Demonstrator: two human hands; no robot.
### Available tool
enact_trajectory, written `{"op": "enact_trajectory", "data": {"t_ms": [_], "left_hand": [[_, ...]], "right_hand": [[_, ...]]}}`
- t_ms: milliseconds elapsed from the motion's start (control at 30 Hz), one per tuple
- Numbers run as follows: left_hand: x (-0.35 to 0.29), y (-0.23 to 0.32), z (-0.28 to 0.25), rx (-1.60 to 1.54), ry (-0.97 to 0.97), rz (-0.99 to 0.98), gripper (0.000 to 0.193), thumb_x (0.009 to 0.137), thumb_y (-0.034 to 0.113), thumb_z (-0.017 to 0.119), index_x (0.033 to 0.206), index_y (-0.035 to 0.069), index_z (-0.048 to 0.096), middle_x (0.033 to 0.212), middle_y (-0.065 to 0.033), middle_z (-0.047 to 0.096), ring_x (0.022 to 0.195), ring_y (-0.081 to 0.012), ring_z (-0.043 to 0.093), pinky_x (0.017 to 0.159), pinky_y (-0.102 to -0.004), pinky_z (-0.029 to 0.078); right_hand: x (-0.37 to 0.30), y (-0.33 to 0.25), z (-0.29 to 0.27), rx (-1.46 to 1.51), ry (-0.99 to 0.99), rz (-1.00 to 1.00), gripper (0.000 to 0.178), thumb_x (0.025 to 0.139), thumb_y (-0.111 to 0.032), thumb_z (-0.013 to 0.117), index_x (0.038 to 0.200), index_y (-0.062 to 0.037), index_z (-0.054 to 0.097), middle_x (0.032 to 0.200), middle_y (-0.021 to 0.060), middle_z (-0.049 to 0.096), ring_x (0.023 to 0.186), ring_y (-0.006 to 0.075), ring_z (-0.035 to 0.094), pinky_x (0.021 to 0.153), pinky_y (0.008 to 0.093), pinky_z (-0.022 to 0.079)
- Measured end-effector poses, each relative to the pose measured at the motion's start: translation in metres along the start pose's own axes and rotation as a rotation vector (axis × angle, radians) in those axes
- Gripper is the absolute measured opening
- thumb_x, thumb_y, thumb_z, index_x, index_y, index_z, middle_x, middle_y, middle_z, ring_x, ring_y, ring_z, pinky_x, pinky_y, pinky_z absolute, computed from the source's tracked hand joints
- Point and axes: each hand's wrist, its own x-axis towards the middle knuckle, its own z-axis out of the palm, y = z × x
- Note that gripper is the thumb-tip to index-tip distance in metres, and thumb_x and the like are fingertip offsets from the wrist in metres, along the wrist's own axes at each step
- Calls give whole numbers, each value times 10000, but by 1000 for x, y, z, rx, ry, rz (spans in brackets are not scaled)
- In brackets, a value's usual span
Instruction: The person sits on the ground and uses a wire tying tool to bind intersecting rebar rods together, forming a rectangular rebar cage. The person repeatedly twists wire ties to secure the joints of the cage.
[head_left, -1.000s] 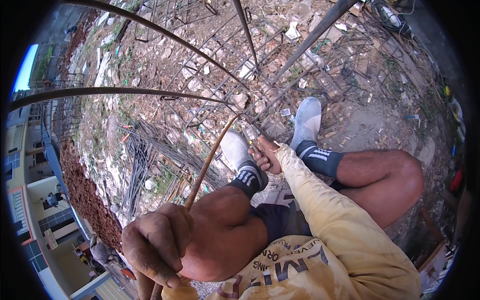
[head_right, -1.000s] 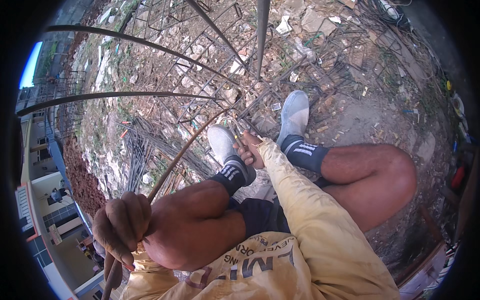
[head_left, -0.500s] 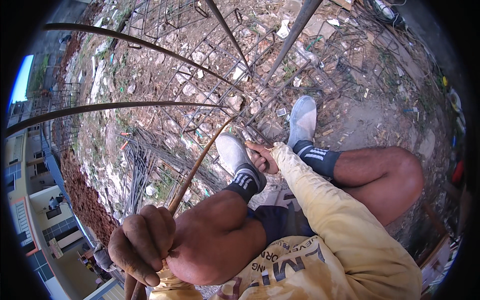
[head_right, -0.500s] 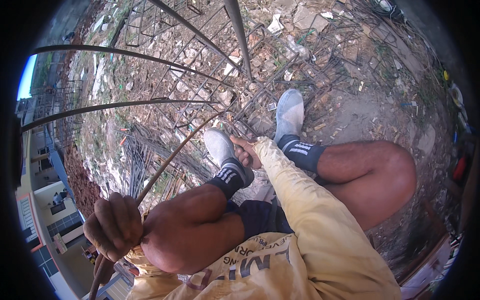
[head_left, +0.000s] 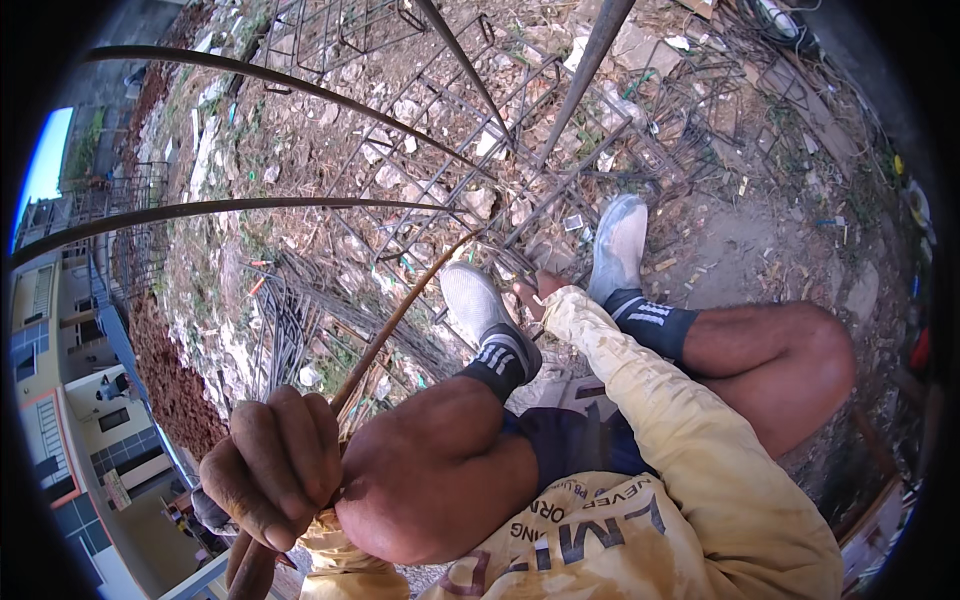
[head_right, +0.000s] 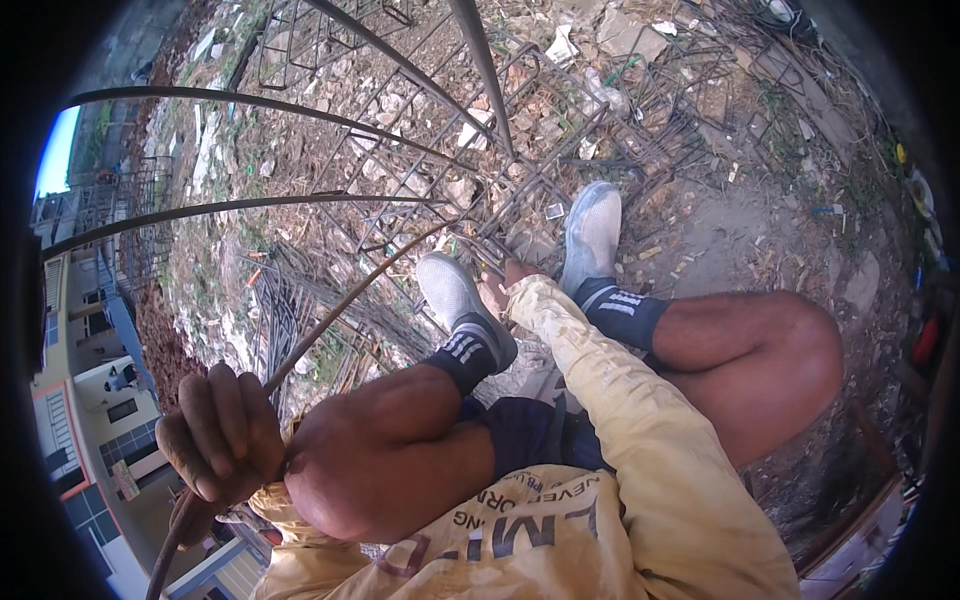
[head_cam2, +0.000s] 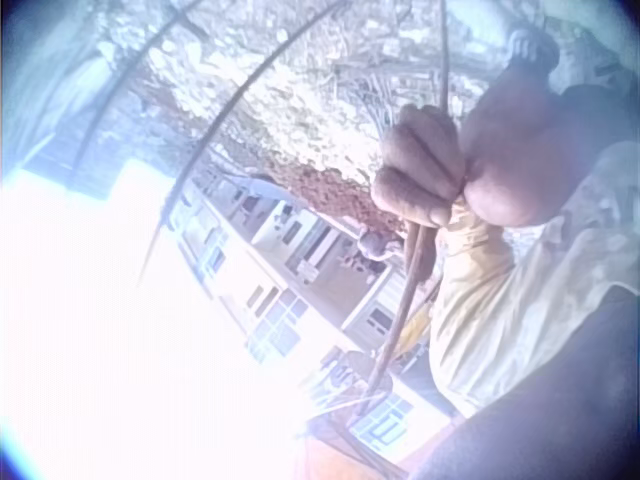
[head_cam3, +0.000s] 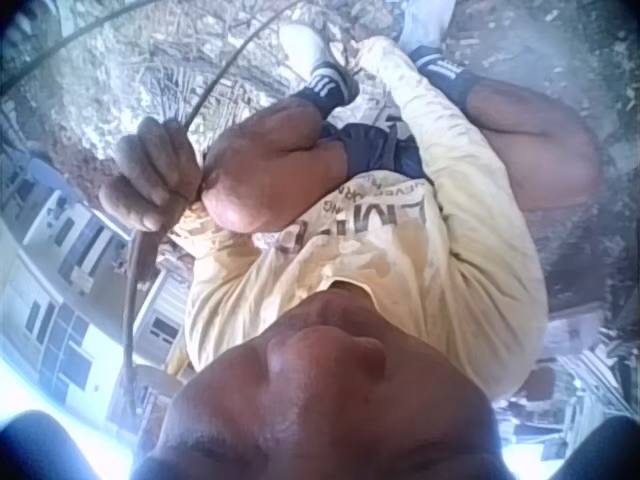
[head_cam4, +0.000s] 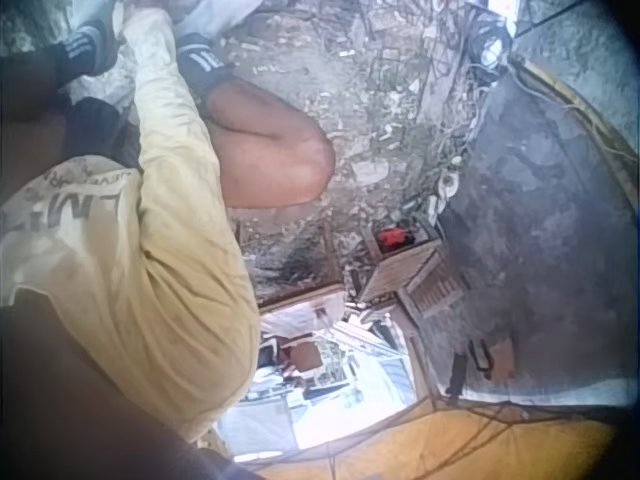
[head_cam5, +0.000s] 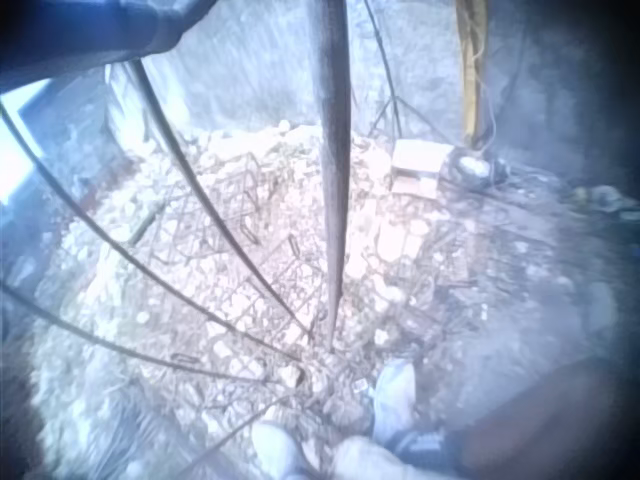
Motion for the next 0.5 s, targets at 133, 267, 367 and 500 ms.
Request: {"op": "enact_trajectory", "data": {"t_ms": [133,267,367,500], "left_hand": [[-1,-3,8,6,160,41,414,646,487,865,759,157,643,824,16,527,783,-113,459,707,-244,405],[2,-1,10,3,151,38,408,649,486,866,758,163,642,825,17,528,776,-104,459,705,-238,407],[2,0,11,36,152,22,405,642,493,867,750,172,646,826,21,537,776,-97,472,698,-238,411],[5,0,5,48,125,-2,398,631,505,869,734,188,652,822,30,549,773,-89,488,671,-230,406]], "right_hand": [[6,11,-12,394,-237,207,452,861,-539,656,967,-104,598,749,41,559,596,159,555,547,350,447],[-11,-8,-60,948,-603,522,516,854,-547,651,1061,-80,579,850,102,585,738,238,611,665,419,489],[-9,-6,-65,970,-649,515,528,853,-550,649,1076,-78,570,872,112,582,767,253,608,688,430,485],[-3,-12,-47,407,-327,268,545,850,-553,646,1095,-75,558,902,127,578,806,273,604,719,445,481]]}}
